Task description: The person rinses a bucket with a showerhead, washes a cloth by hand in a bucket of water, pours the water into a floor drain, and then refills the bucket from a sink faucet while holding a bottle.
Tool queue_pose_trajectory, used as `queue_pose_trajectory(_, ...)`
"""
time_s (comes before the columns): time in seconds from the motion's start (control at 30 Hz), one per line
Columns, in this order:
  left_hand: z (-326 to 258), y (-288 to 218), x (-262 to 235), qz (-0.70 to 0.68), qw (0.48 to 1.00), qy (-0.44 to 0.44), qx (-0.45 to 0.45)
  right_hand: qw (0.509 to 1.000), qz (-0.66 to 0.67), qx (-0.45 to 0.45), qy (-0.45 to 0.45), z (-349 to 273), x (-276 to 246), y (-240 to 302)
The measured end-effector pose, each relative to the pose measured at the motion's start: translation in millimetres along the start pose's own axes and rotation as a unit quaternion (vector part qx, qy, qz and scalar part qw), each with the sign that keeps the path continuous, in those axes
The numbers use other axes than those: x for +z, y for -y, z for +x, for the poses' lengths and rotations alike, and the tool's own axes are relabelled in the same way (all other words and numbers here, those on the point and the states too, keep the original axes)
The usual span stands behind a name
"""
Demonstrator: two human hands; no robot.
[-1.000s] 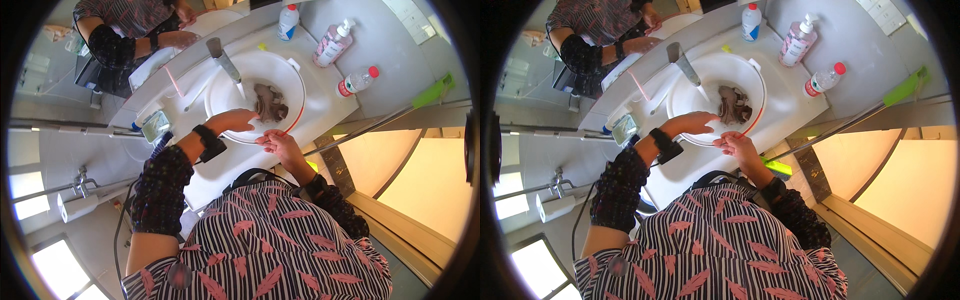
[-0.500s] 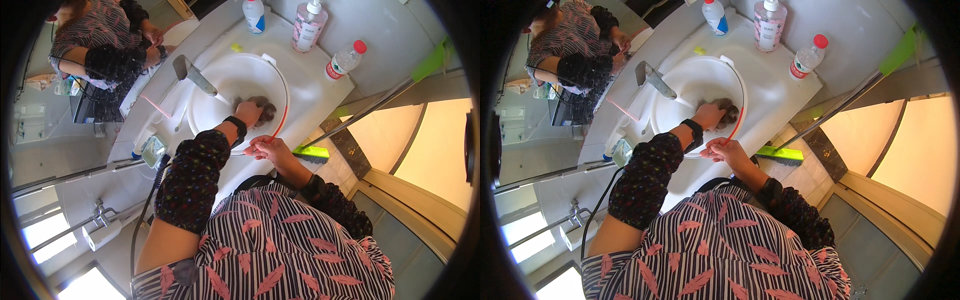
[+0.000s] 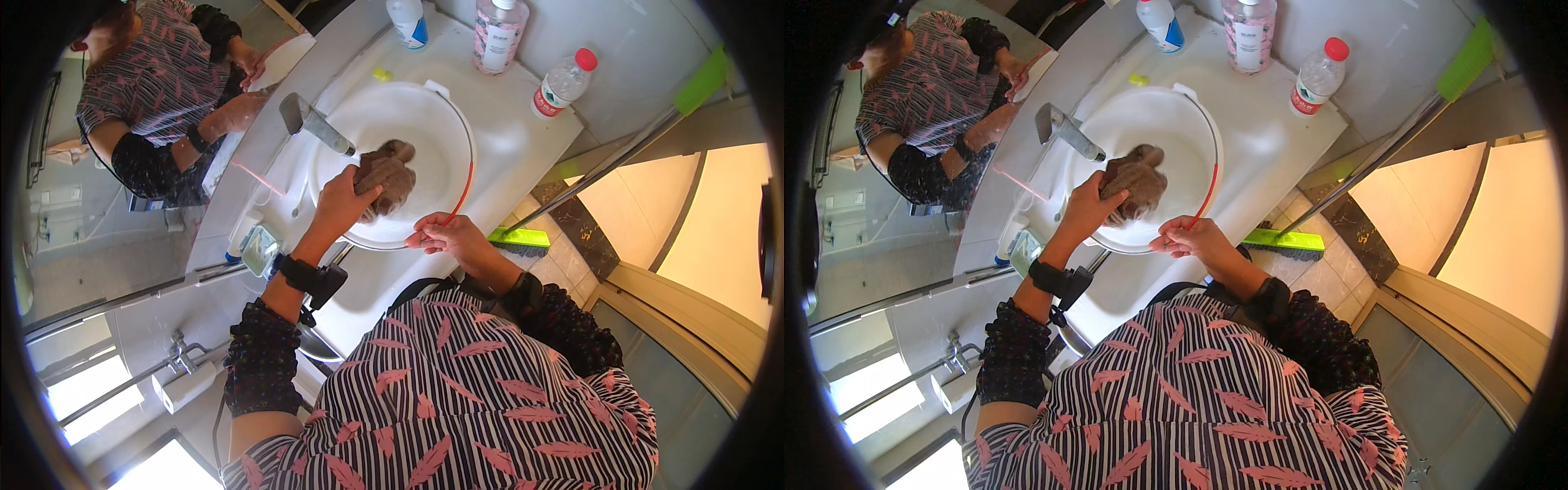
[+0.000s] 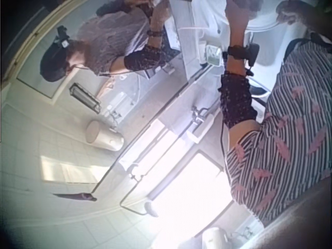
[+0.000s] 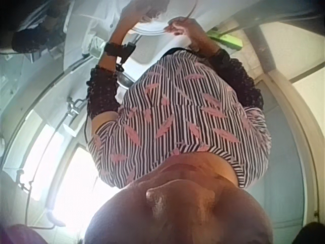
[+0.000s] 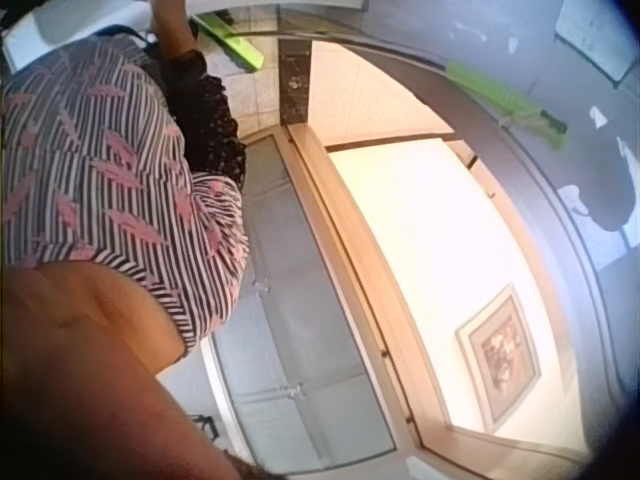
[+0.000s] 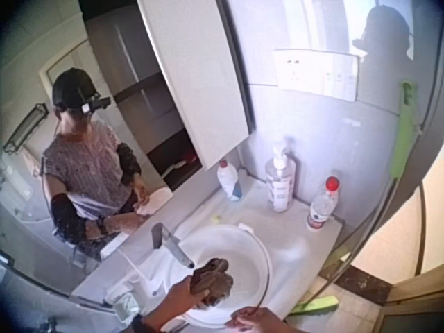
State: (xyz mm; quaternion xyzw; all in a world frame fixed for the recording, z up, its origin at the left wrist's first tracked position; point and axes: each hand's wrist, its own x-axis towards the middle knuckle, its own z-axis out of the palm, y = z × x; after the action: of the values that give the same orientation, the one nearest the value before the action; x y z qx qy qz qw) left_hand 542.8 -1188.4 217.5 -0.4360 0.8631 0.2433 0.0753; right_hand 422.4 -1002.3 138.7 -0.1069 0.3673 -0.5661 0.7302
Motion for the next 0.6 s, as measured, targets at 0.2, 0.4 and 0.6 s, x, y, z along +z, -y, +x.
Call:
queue_pose_trajectory(0.2, 16.0, 34.5, 30.0, -0.136, 0.98, 0.095, -0.112, 1.0, -0.003, 0.002, 0.005, -0.7, 6.8, -0.5)
queue_pose_trajectory(0.4, 15.3, 52.8, 26.6, -0.005, 0.993, 0.114, -0.017, 1.0, -0.001, -0.003, 0.009, 1.4, 4.9, -4.7)
queue_pose_trajectory(0.6, -15.5, 29.3, 7.0, 0.02, 0.999, 0.032, -0.005, 1.0, -0.016, 0.016, 0.001, -3.9, 8.9, -3.8)
